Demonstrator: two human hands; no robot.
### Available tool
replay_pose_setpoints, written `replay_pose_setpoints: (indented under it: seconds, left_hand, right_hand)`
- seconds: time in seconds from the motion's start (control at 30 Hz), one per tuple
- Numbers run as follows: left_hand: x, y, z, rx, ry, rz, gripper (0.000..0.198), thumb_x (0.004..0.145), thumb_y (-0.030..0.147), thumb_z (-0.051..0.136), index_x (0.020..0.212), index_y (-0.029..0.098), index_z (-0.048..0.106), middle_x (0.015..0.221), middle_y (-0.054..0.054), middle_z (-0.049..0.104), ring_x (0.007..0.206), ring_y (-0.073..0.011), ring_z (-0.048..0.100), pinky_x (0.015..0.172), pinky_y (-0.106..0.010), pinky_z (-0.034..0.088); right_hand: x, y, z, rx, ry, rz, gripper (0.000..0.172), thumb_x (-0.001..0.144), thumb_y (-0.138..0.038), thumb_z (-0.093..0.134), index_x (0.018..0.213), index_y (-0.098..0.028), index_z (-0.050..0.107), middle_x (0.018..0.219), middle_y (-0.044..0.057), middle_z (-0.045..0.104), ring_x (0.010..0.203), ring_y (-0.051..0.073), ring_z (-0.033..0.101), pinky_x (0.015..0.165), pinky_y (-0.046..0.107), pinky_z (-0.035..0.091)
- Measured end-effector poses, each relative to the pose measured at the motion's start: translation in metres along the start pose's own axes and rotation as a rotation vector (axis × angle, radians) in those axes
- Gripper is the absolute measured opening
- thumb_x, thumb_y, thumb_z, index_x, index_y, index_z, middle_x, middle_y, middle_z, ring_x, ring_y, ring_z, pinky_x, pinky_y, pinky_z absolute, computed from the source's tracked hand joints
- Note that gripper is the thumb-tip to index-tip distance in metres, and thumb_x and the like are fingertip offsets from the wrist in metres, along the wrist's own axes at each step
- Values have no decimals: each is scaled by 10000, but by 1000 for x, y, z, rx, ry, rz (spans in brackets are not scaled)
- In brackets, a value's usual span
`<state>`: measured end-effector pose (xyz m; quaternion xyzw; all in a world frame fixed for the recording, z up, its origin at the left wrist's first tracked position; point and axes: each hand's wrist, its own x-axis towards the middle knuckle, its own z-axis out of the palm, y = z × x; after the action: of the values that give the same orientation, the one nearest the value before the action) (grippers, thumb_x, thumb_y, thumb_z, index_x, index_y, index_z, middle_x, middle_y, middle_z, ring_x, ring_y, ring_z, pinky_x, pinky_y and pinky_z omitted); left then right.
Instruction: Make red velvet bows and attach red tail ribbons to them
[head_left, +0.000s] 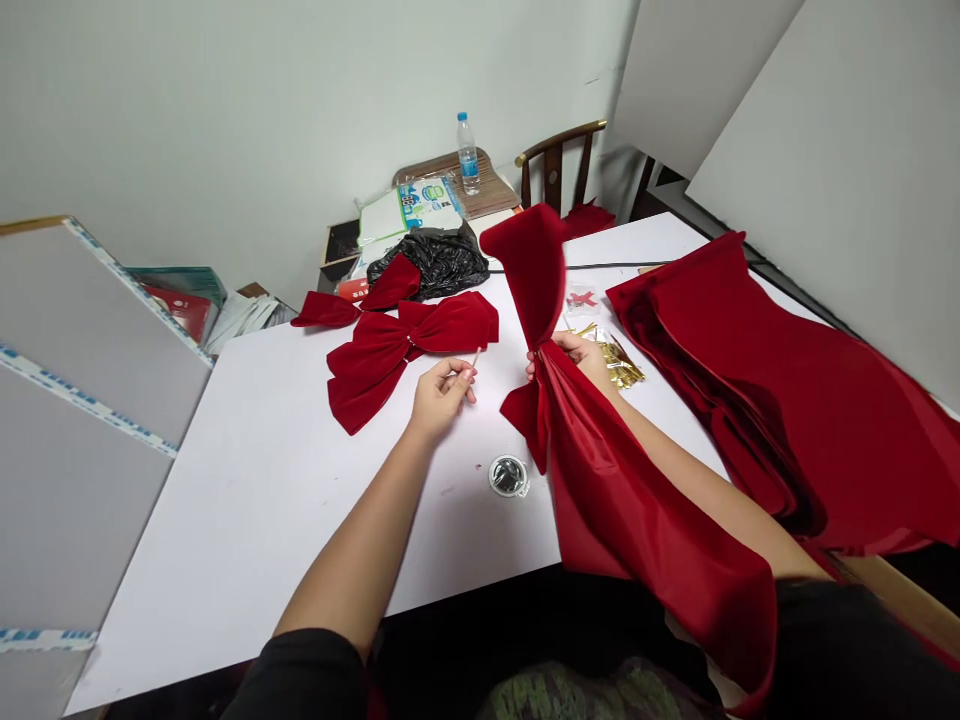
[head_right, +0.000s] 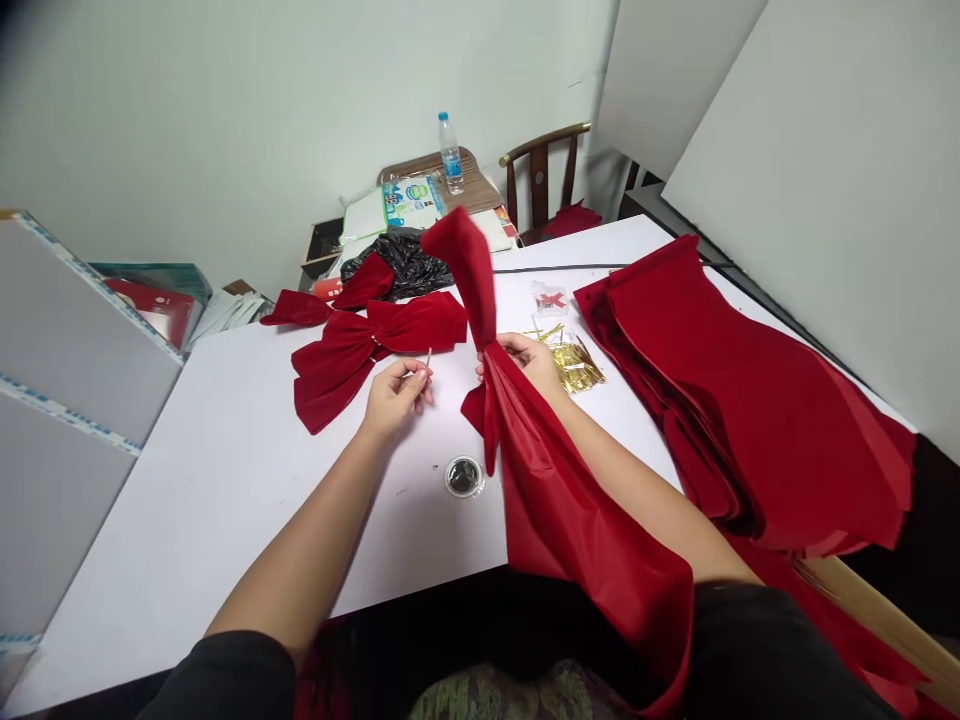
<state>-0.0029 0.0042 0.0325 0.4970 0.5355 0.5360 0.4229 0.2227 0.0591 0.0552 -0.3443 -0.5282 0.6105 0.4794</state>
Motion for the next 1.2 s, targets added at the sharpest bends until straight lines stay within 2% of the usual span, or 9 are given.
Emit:
replay_pose_setpoints:
  seconds: [0.1, 0.17, 0.3, 0.47, 0.73, 1.0, 1.2]
  left_hand:
    - [-8, -8, 12, -22, -79, 100, 379, 829, 502, 756, 824, 161, 591, 677, -8, 625, 493, -95, 572, 462, -210, 423]
    - [-10, -15, 20, 4, -148, 139, 349, 827, 465, 756, 804, 160, 589, 649, 2, 600, 488, -90, 554, 489, -216, 431]
    - [-10, -24, 24, 48, -156, 223, 281, 857, 418, 718, 818, 156, 625, 611, 12, 561, 487, -90, 500, 483, -222, 381]
    - [-8, -22, 22, 143, -159, 358, 173, 850, 309, 709, 785, 155, 665, 713, -19, 602, 572, -92, 478, 544, -232, 394]
    - [-8, -23, 25, 160, -144, 347, 152, 862, 297, 687, 794, 161, 691, 746, -30, 643, 555, -90, 457, 524, -240, 371]
    - [-8, -20, 28, 161, -131, 388, 130, 848, 266, 652, 781, 158, 675, 738, -29, 656, 558, -90, 478, 515, -228, 380]
    - [-9, -21, 28, 230, -55, 418, 78, 779, 215, 641, 720, 166, 634, 701, -16, 640, 535, -88, 455, 501, -232, 367]
  right_hand:
    - [-1, 7, 1, -16, 14, -16, 505, 628, -527, 946, 890, -160, 718, 735, 35, 701, 618, 176, 683, 607, 311, 594]
    - [-1, 9, 0, -69, 10, -44, 503, 549, -498, 975, 835, -166, 728, 718, 41, 707, 607, 177, 684, 595, 297, 586]
    - [-3, 16, 0, -186, -10, -84, 468, 576, -508, 954, 809, -154, 755, 716, 57, 718, 618, 165, 676, 585, 266, 566]
    - [-5, 22, 3, -289, 74, -186, 479, 597, -517, 945, 860, -146, 795, 732, 57, 724, 602, 139, 638, 564, 247, 542]
    - [-4, 19, 3, -227, 4, -81, 456, 528, -477, 985, 779, -164, 769, 703, 38, 706, 598, 136, 613, 561, 246, 518]
    - [-5, 25, 3, -301, -18, -193, 425, 599, -487, 968, 817, -164, 797, 694, 40, 699, 594, 129, 611, 579, 247, 531]
    - [-6, 29, 1, -358, -6, -224, 463, 655, -523, 938, 914, -164, 801, 703, 39, 696, 609, 145, 636, 587, 266, 553]
